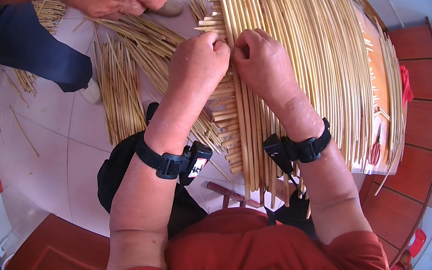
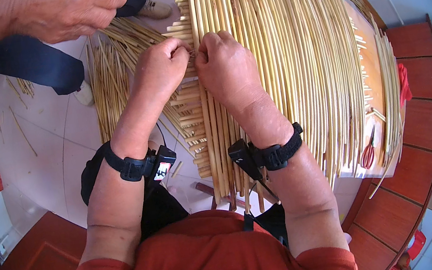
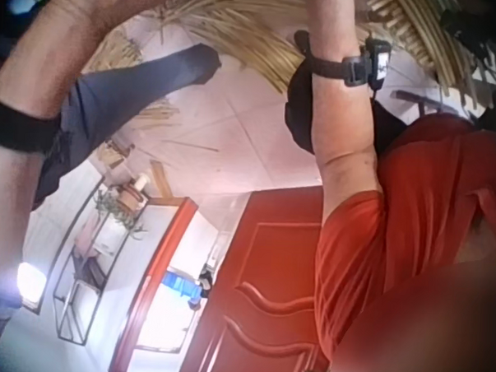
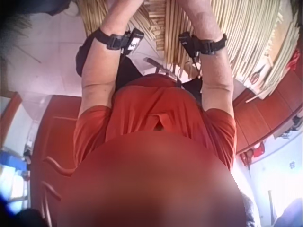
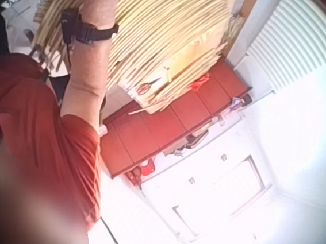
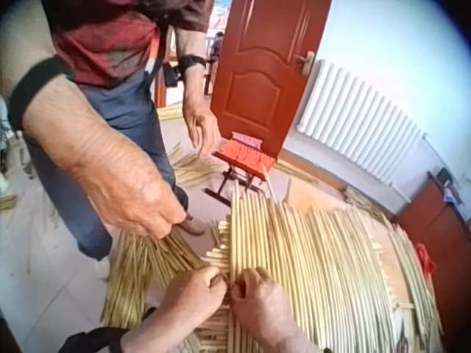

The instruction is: Weaving string through straw sticks to assemble a mat.

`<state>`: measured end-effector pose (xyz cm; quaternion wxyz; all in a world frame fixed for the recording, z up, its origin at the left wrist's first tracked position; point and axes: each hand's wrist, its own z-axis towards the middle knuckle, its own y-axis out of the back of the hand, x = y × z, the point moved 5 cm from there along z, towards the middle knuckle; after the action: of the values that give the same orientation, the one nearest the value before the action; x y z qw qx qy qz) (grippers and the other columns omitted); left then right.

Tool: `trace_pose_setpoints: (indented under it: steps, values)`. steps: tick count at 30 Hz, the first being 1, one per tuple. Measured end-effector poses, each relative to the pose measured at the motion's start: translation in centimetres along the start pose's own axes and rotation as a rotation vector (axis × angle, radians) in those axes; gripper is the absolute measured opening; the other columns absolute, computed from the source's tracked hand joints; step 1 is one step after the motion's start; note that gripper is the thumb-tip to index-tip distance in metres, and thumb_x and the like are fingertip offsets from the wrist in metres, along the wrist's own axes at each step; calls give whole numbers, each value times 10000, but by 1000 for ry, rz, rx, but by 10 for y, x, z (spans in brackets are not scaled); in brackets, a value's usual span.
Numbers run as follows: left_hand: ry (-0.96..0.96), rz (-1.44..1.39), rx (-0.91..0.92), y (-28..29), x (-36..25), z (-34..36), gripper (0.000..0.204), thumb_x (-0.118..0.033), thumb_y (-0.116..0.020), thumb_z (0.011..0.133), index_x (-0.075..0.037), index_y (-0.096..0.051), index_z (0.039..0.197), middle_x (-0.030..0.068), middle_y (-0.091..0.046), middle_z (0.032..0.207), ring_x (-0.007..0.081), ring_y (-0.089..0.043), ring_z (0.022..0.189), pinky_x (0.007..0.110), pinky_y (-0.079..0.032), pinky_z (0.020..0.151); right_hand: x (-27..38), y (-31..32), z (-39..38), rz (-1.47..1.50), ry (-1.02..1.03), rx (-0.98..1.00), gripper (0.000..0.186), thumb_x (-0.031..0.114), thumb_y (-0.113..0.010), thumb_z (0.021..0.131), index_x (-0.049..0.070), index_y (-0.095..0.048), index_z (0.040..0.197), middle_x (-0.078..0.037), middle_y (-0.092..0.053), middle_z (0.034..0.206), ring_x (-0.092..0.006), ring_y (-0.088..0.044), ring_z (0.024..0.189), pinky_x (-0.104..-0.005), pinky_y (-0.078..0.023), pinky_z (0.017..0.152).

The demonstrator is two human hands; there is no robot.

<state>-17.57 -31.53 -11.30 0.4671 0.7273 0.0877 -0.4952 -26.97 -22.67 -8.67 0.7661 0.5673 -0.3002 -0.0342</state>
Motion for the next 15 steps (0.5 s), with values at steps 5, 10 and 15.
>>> trace_pose_setpoints:
  steps: [5,10,15]
  values:
    - [49,-40,72,-2,-1,-2,196,-219,-600,811,-61,-675,899,164,-674,799,310,-654,758,392,-507,686,0,0,0,19,6,23,98,128,-572,809,31,-571,796,-167,-600,832,-362,-620,743,-457,-511,667]
    - [24,39,63,-6,2,-1,189,-197,-645,802,-49,-677,915,153,-683,806,262,-669,739,348,-512,685,-2,0,1,18,7,21,81,119,-571,803,39,-576,798,-152,-600,839,-351,-623,756,-453,-511,681]
    - [41,46,59,-9,6,2,178,-182,-636,796,-47,-676,906,158,-679,812,262,-666,751,347,-510,697,-2,0,0,31,17,7,73,117,-570,803,45,-579,796,-147,-600,833,-350,-623,745,-451,-512,668]
